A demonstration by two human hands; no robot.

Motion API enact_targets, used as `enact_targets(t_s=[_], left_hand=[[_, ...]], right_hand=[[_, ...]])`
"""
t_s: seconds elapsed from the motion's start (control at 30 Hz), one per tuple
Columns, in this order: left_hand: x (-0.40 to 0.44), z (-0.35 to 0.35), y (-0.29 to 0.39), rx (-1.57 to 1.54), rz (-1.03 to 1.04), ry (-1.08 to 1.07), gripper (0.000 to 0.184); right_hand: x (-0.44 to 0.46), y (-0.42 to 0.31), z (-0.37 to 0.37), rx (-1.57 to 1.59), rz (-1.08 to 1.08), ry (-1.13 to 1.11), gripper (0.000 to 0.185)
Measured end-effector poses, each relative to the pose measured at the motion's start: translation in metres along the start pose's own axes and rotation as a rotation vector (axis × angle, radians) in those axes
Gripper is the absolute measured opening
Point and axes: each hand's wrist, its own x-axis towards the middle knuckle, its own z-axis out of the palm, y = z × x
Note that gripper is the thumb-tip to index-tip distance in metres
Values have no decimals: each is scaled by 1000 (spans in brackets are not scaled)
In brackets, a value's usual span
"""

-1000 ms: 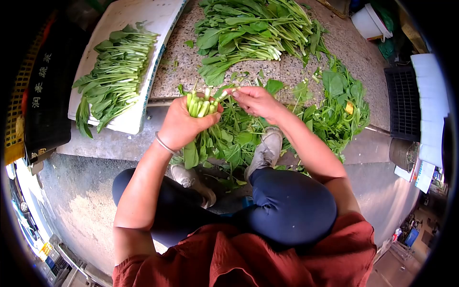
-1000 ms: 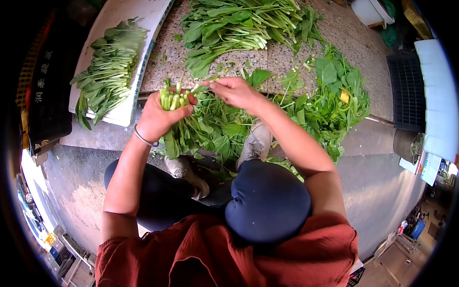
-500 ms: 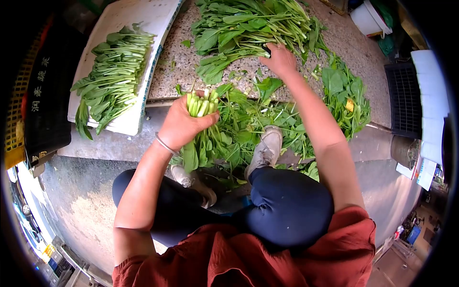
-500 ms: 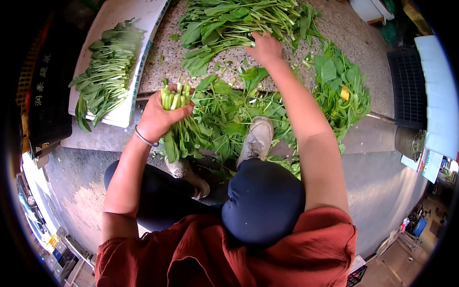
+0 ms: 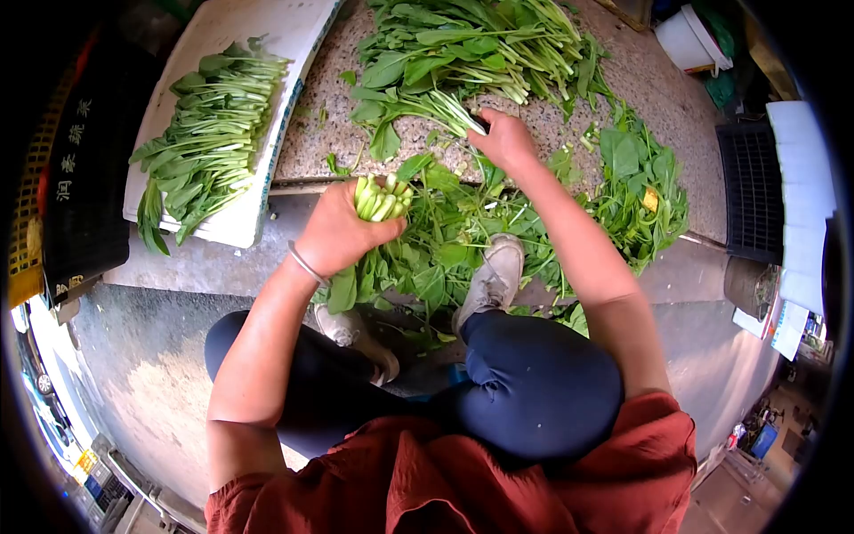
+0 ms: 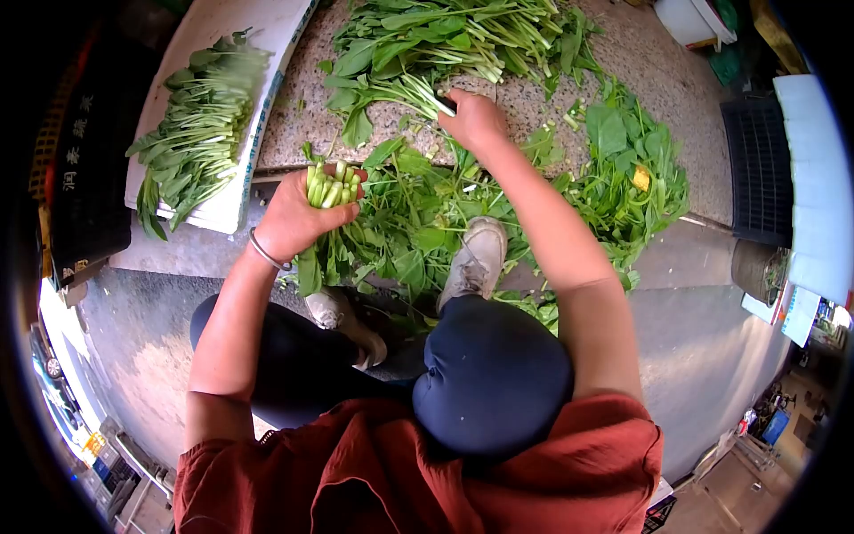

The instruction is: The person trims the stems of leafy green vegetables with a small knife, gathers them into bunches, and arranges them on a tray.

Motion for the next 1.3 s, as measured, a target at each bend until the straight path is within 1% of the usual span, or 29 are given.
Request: enact_targets(t_s=[0.03, 0.07, 0.1, 0.17, 0.2, 0.23, 0.27, 0.3, 0.37, 0.4, 0.47, 0.5, 0.57, 0.6, 0.67, 0.7, 0.77, 0.83, 0.93, 0.97, 1.03, 1.1, 1.13, 1.17, 1.23, 1.3], left_hand=[[0, 0, 0, -1, -2, -1, 32], [0, 1, 0, 22, -1, -2, 30], [0, 1, 0, 46, 1, -3, 28], [-1, 1, 2, -8, -2, -13, 26], [-2, 2, 2, -65, -4, -22, 25], [-2, 3, 2, -68, -3, -20, 25], [-2, 3, 2, -61, 29, 25, 24], [-3, 3, 2, -53, 60, 68, 24], [-2, 3, 0, -63, 68, 89, 24], [-2, 4, 0, -72, 78, 108, 25], [-2, 5, 0, -73, 75, 111, 25], [-2, 5, 0, -74, 71, 115, 26], [-2, 5, -1, -63, 74, 112, 26], [-2, 5, -1, -52, 80, 109, 27], [-2, 5, 1, -48, 72, 100, 27], [-2, 4, 2, -43, 65, 90, 26], [-3, 3, 4, -8, 56, 94, 26], [-3, 3, 6, 26, 47, 98, 25], [-5, 2, 7, 57, 58, 110, 23], [-6, 2, 8, 62, 64, 134, 21], [-8, 3, 11, 62, 68, 163, 19], [-9, 5, 14, 160, 408, 334, 17], [-11, 5, 19, 246, 559, 404, 18], [-13, 4, 24, 246, 555, 408, 18], [-16, 3, 35, 578, 734, 522, 23], [-18, 4, 32, 610, 749, 517, 24]], right_hand=[[-1, 1, 2, 27, -9, 20, 32], [-1, 2, 1, 54, 2, 7, 39], [-2, 5, 3, 55, 3, 7, 39], [-6, 11, 8, 345, -50, 101, 49], [-6, 17, 13, 344, -51, 101, 49], [-5, 23, 17, 444, -44, 140, 51], [-4, 28, 20, 544, -37, 179, 52], [-5, 27, 20, 543, -39, 177, 52], [-9, 27, 19, 774, 56, 82, 50], [-12, 24, 16, 774, 58, 82, 50], [-16, 16, 10, 950, 204, 43, 48], [-14, 18, 10, 951, 204, 42, 48], [-10, 22, 10, 1009, 307, -50, 44], [-7, 24, 10, 1008, 307, -51, 44], [-3, 29, 12, 1218, 369, -70, 39], [-5, 25, 9, 1218, 370, -71, 39], [-9, 20, 0, 1285, 358, -35, 37], [-20, 10, -13, 1284, 330, -11, 37], [-42, -10, -34, 1234, 168, 43, 34], [-51, -18, -42, 1231, 166, 38, 34], [-70, -36, -57, 1115, 10, 73, 31], [-90, -57, -72, 1083, -37, 95, 29], [-97, -65, -76, 1032, -112, 76, 29], [-102, -69, -77, 980, -185, 57, 29], [-107, -76, -77, 968, -216, 3, 26], [-111, -84, -74, 1079, -197, -195, 24]])
